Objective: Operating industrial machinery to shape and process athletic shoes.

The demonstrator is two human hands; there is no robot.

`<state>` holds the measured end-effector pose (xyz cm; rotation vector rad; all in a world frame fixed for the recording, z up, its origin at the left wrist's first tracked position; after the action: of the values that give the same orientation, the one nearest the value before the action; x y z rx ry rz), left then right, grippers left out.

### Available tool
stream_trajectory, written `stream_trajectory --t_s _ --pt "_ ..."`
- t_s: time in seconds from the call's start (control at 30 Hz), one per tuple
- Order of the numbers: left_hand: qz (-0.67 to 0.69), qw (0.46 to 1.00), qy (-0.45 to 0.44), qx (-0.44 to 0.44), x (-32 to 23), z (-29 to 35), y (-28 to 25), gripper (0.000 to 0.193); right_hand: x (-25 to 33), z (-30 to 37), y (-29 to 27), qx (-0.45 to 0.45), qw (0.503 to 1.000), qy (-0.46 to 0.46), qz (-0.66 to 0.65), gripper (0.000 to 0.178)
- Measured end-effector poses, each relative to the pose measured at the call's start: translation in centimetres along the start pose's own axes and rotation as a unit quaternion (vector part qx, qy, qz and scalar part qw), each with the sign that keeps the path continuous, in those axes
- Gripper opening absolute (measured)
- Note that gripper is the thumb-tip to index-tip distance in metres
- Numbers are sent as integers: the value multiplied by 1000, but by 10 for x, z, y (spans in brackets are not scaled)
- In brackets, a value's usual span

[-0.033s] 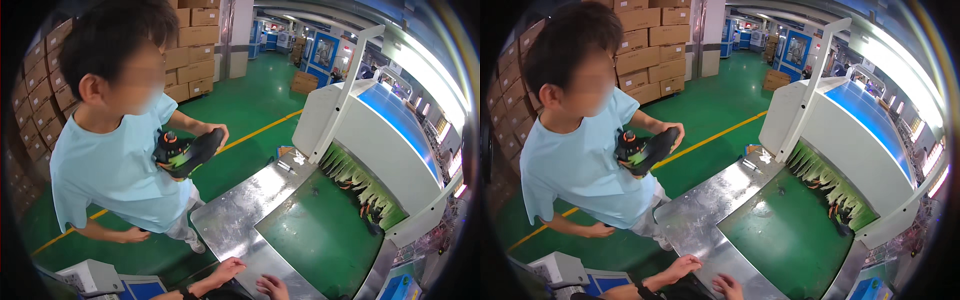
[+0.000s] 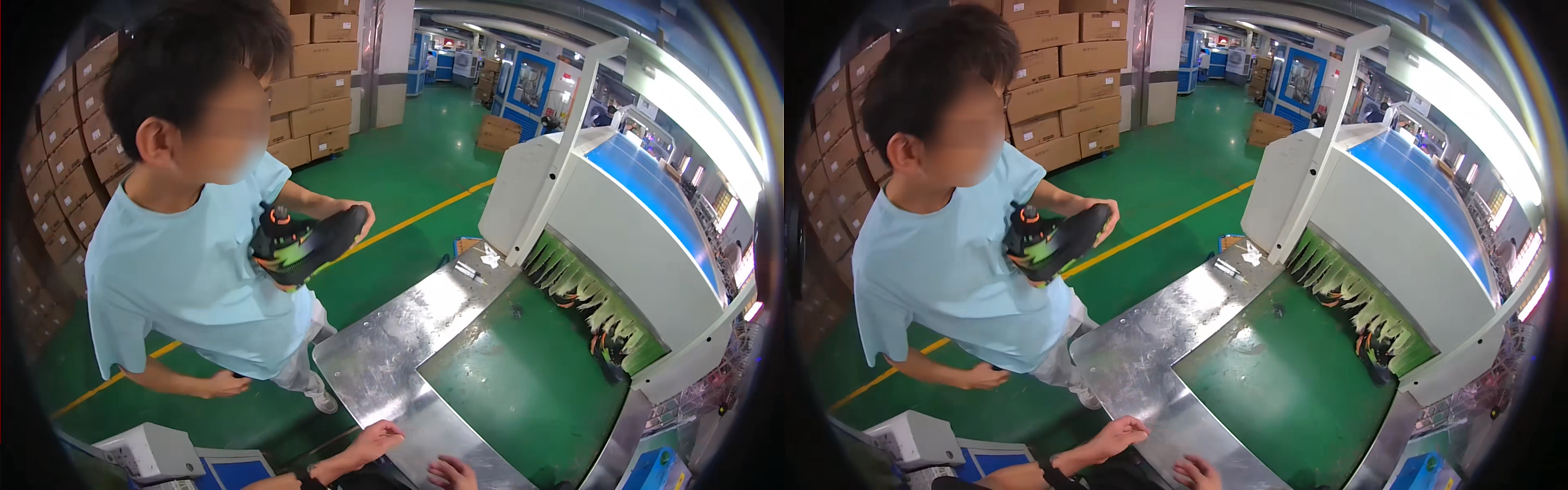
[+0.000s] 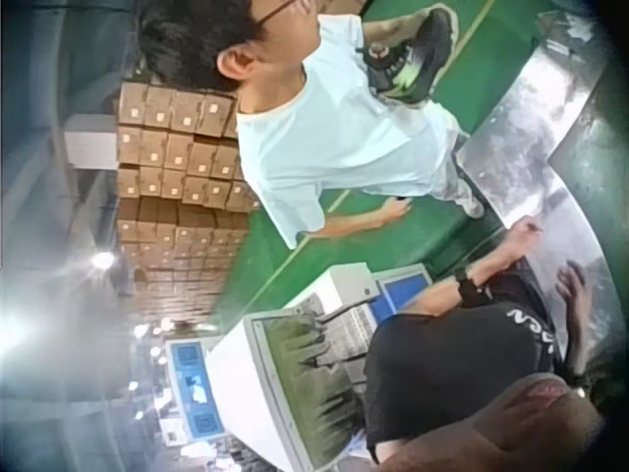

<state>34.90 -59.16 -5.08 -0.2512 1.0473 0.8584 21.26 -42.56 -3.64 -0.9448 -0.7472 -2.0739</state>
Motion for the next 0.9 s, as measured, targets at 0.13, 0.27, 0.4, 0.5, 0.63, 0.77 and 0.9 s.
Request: stream_trajectory --t_s 0.13,0.27,0.4,0.5,0.63,0.77,0.9 --pt "-27 998 24 55 12 -8 19 21 -58 48 -77 -123 988 42 -84 41" --pt "-118 990 43 71 -19 -27 40 33 -114 85 -103 -207 963 58 -162 37" --pt "-94 973 196 -71 -127 -47 42 62 -141 100 -94 -218 952 34 -211 33" --pt "-72 939 332 -58 -179 -40 59 43 -135 102 -97 -208 974 -5 -94 28" --pt "-270 944 94 167 -96 -43 118 37 -115 113 -113 -256 959 -59 -110 21" --pt "-301 887 -65 343 23 -20 185 34 -110 155 -134 -328 922 -135 -154 25" --pt "-351 815 -104 449 85 26 273 66 -153 232 -159 -474 831 -143 -254 28"
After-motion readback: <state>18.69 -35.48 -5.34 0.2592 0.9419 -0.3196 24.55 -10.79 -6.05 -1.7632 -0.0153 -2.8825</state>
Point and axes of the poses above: each hand's wrist, its own z-axis away from the middle knuckle, its own y-axis out of the palm, x = y × z, the point moved 7 cm from there along -z, towards the middle knuckle, and after that the axes turned 6 degrees about -y, right-handed, at the moved point
